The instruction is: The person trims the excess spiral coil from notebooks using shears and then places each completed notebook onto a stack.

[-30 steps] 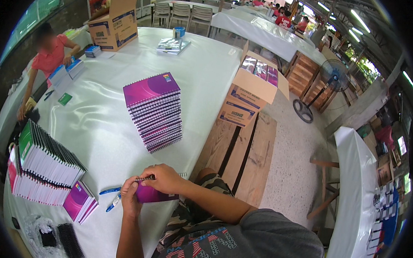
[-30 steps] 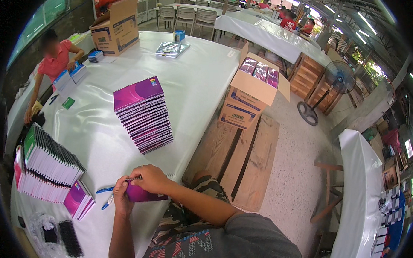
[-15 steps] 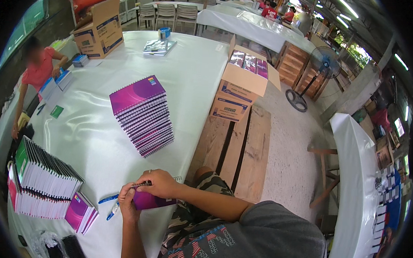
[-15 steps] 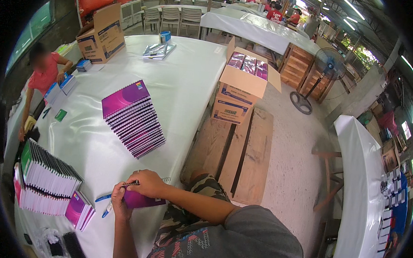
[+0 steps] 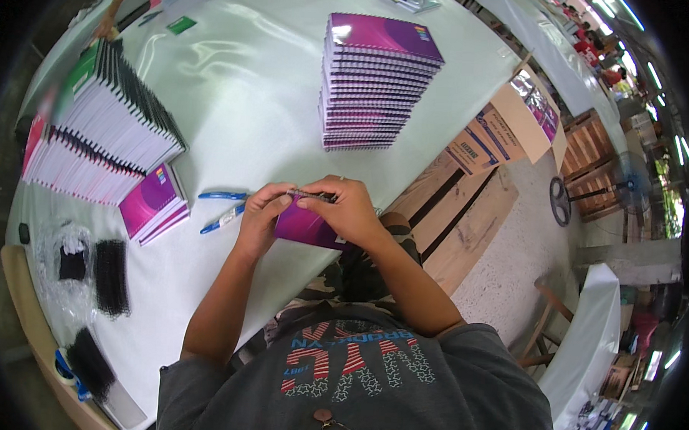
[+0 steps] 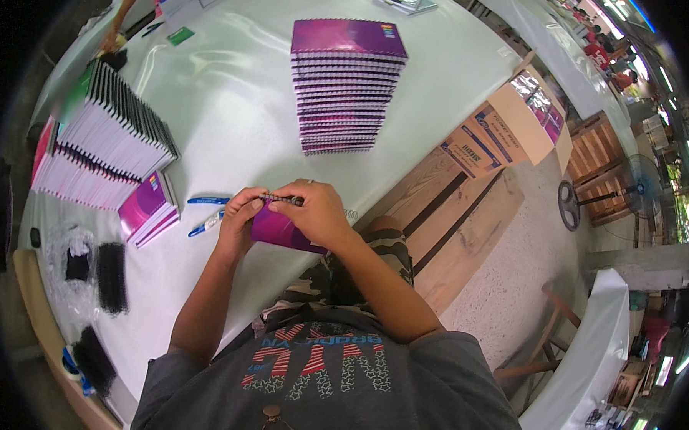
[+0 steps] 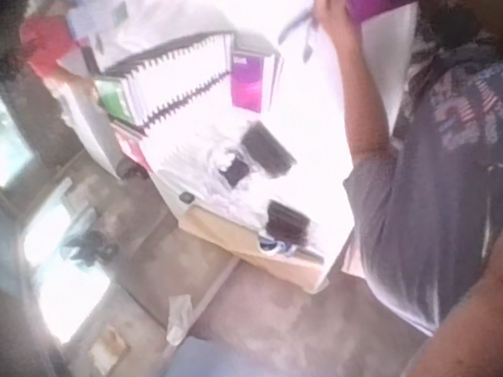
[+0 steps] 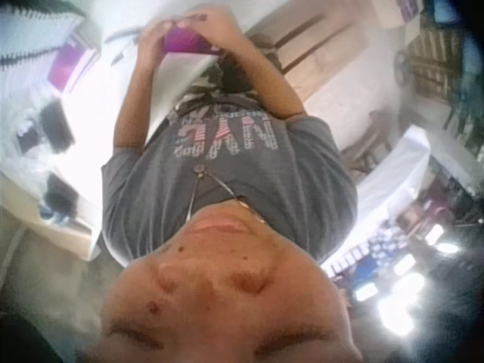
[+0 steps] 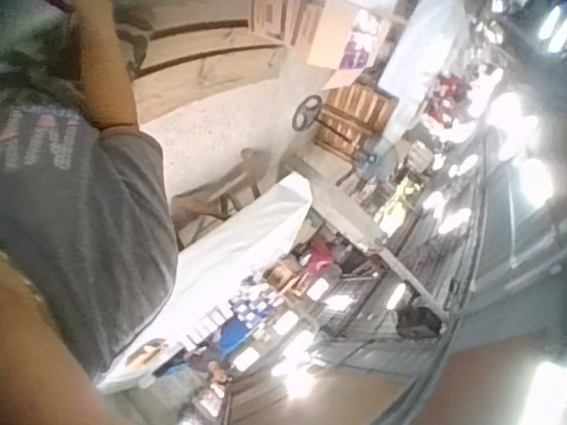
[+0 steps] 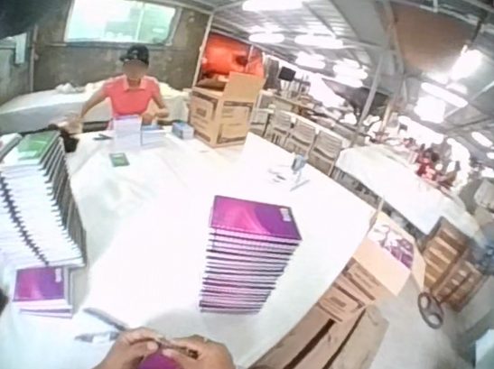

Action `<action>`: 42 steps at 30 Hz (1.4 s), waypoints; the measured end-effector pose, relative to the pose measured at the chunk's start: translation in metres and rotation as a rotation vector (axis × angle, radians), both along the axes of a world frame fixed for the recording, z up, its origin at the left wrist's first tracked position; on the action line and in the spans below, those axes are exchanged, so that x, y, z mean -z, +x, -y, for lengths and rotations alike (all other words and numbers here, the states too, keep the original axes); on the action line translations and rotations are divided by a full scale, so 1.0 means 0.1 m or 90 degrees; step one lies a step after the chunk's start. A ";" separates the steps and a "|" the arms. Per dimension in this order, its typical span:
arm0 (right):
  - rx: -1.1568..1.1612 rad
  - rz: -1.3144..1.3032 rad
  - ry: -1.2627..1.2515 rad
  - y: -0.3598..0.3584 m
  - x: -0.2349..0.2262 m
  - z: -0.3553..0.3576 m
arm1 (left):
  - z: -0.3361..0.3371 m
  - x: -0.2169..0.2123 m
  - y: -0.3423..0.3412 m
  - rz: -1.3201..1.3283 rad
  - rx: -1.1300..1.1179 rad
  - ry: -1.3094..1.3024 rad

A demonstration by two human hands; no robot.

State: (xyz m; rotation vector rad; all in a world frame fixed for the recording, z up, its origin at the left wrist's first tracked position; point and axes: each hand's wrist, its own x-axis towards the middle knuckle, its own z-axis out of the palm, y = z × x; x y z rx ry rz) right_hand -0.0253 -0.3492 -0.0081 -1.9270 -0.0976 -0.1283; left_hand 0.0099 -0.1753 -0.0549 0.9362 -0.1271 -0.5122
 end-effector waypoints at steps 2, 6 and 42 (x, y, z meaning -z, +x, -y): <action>-0.009 0.007 0.006 0.00 -0.01 -0.02 | -0.04 0.00 -0.01 -0.005 -0.002 -0.009; -0.032 -0.018 0.031 -0.02 -0.02 0.02 | -0.01 0.01 0.01 0.000 0.023 -0.018; 0.242 0.186 0.174 -0.46 -0.06 0.78 | 0.28 -0.58 -0.82 0.713 0.047 0.443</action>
